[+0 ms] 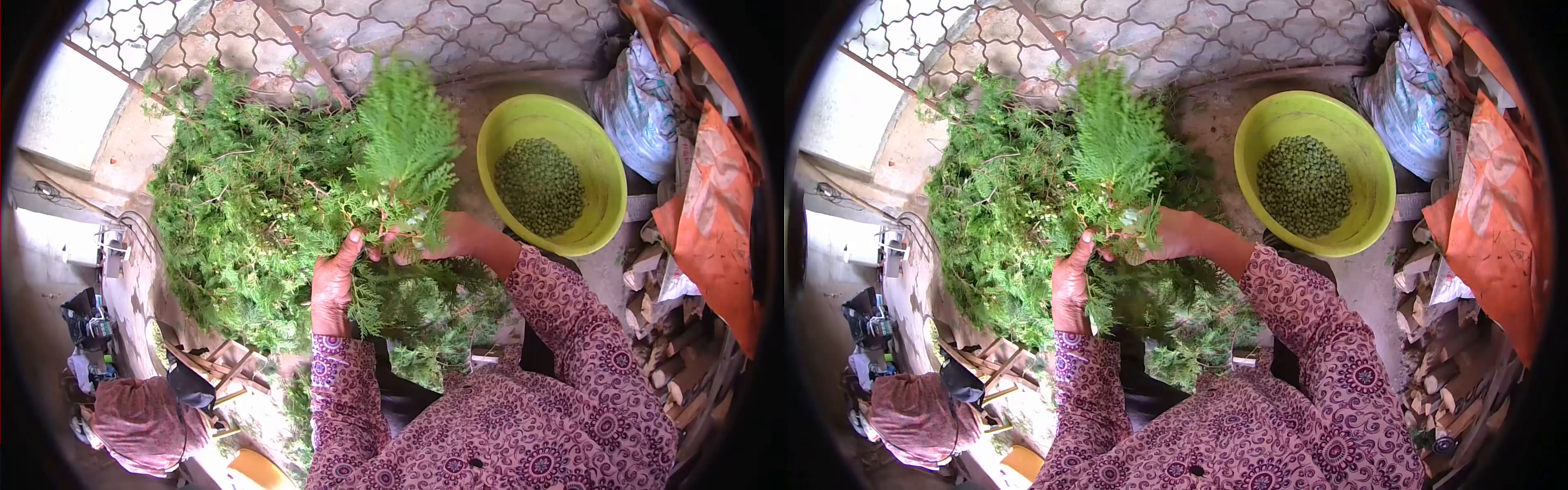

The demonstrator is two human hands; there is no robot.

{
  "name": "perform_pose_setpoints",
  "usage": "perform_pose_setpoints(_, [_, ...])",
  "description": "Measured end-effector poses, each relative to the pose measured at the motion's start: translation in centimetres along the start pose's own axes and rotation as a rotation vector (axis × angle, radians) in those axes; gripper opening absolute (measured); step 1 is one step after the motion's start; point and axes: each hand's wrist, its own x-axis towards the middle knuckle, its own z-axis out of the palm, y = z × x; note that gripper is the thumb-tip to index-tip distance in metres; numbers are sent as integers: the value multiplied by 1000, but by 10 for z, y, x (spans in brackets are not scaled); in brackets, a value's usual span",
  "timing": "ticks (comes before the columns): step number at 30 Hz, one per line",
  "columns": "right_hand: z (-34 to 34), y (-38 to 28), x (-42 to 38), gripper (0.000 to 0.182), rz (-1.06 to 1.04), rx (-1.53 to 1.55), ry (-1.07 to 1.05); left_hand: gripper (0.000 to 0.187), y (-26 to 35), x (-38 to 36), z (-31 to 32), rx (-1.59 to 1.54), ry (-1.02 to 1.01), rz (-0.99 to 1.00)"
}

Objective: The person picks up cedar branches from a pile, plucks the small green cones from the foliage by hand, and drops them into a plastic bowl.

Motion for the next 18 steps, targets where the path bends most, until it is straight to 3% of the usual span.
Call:
perform_pose_setpoints(2, [-11, -16, 0, 48, 376, 632, -167, 55, 0, 0, 0, -11, -15, 6])
perform_pose_setpoints(5, [-14, -23, -2, 51, 493, 804, -209, 55, -2, 0, 1, 11, -23, 13])
perform_pose_setpoints(6, [-11, -19, -2, 51, 493, 805, -210, 56, -4, 1, 0, -4, -35, 5])
perform_pose_setpoints(8, [-3, -9, -3, 53, 234, 477, -4, 56, -3, -1, 1, -19, -46, -3])
perform_pose_setpoints(9, [-1, -5, -3, 53, 233, 476, -5, 57, -1, -5, 4, -11, -45, 19])
perform_pose_setpoints(11, [0, -3, -3, 58, 437, 621, -51, 57, 4, -9, 7, -4, -43, 42])
perform_pose_setpoints(15, [11, 9, -6, 50, 446, 754, 13, 56, 6, -10, 6, 5, -19, 22])
perform_pose_setpoints(17, [17, 14, -5, 43, 217, 594, 154, 56, 6, -10, 5, 31, -17, 29])
perform_pose_setpoints(18, [18, 16, -7, 43, 217, 595, 152, 54, 7, -10, 5, 30, -27, 21])
